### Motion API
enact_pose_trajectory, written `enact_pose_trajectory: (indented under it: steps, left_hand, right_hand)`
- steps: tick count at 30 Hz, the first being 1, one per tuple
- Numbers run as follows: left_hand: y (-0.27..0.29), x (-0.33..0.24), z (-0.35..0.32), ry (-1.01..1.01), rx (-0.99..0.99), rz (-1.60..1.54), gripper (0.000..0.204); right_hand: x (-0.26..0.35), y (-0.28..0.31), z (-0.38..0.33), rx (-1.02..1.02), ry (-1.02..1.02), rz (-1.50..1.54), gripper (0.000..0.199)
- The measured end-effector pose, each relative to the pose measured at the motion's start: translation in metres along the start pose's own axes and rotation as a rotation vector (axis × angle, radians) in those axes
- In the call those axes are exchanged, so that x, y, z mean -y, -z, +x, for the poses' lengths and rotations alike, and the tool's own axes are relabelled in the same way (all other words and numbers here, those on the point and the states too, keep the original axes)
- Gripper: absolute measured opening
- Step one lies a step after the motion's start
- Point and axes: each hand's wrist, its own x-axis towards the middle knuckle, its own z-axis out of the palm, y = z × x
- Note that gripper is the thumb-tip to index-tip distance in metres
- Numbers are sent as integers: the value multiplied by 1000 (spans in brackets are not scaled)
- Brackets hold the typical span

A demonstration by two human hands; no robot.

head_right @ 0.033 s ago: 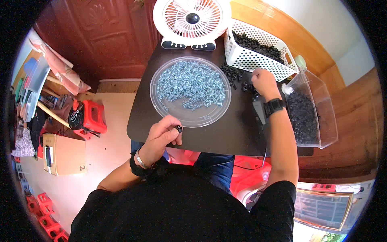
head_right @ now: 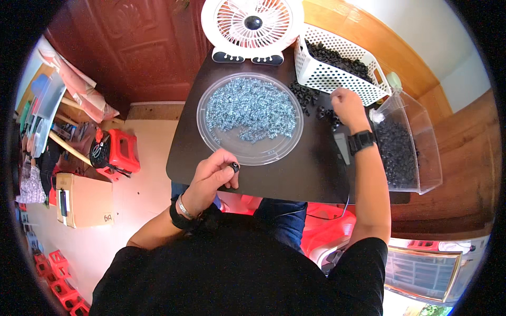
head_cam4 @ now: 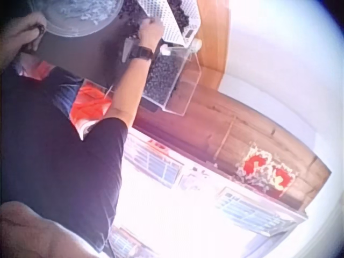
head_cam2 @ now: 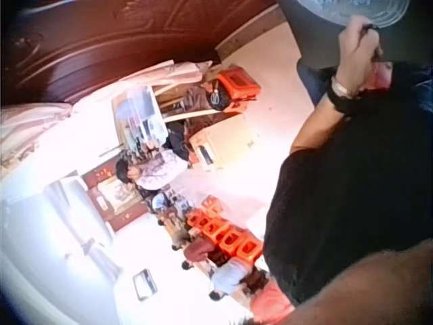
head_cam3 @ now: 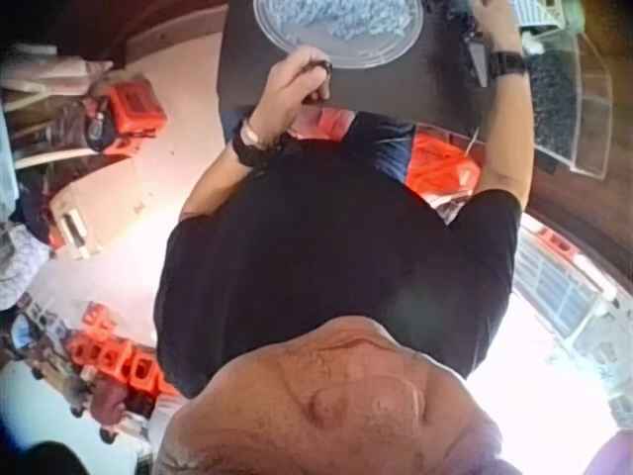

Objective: Assembling small components by inserting blue metal inserts into black plastic housings.

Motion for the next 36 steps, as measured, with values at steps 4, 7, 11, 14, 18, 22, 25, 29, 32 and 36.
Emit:
enact_pose_trajectory:
  steps: [4,7,11,14,18,22,25,29,32,36]
  left_hand:
    - [3,2,1,22,-10,1,24]
    - [3,-1,-1,8,-28,8,23]
    - [3,1,1,0,-2,4,22]
    - [0,0,2,-5,-14,-6,24]
    - [1,0,-1,-2,-16,-2,27]
    - [4,2,-2,-14,-4,-24,31]
    - [5,2,-2,-10,3,-40,32]
    - [5,3,-1,-14,4,-52,34]
    - [5,3,-1,-8,9,-26,35]
    - [4,3,-1,9,17,-7,35]
  right_hand:
    - [58,22,-30,74,-107,673,14]
    - [119,24,-65,198,-64,906,14]
    - [171,10,-102,300,-16,1176,17]
    - [182,-4,-107,351,46,1219,16]
    - [195,-7,-110,403,84,1252,17]
    - [197,-9,-111,392,152,1189,18]
    - [200,-7,-110,443,85,1238,17]
    - [202,-5,-110,458,92,1195,15]
    - [203,-3,-110,450,137,1149,14]
    - [200,-3,-110,432,184,1091,13]
